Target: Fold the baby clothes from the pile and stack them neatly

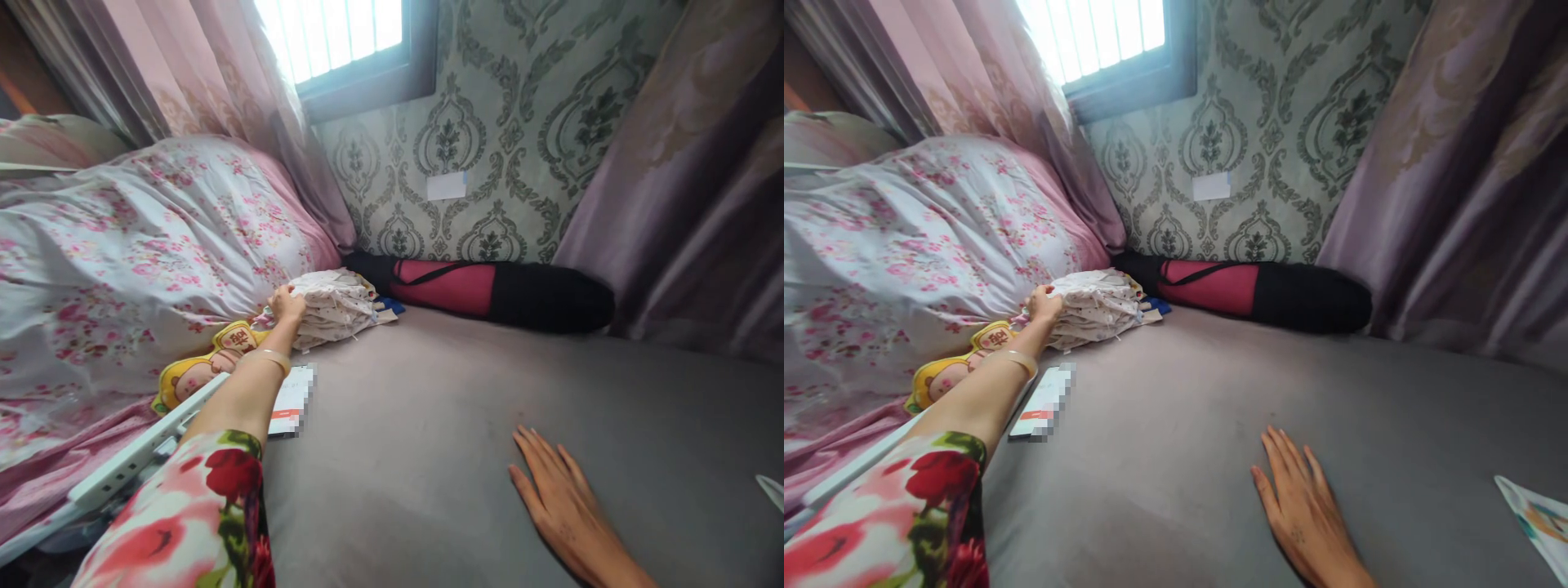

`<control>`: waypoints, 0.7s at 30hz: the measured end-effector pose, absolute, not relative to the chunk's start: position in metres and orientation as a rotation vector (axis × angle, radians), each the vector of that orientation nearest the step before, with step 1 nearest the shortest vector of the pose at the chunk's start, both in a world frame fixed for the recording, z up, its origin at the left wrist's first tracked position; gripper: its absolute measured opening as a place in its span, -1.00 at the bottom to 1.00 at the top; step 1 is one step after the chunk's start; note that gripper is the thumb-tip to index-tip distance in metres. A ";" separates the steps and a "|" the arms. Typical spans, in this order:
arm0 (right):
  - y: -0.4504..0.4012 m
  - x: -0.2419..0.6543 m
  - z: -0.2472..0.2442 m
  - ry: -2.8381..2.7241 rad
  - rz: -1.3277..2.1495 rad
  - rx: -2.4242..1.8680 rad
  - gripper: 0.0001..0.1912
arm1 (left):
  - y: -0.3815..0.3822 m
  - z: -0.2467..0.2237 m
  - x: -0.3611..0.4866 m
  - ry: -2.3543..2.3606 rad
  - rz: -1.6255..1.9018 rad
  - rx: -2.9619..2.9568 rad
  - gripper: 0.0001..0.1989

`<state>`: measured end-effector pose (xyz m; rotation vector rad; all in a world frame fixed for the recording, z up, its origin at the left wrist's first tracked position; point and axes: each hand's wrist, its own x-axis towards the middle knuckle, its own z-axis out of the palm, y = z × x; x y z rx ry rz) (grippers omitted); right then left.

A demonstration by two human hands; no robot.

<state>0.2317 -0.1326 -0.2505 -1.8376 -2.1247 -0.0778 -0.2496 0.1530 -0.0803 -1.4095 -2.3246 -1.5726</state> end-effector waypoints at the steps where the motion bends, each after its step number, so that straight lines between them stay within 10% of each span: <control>1: -0.133 0.231 -0.250 -2.122 -0.080 -1.838 -0.35 | 0.155 -0.079 -0.253 -2.322 -1.506 -1.477 -0.75; 10: -0.134 0.228 -0.246 -2.113 -0.092 -1.838 -0.37 | 0.164 -0.080 -0.247 -2.415 -0.909 -1.784 -0.79; 21: -0.134 0.227 -0.242 -2.115 -0.090 -1.837 -0.39 | 0.151 -0.041 -0.209 -2.237 -1.131 -2.023 -0.82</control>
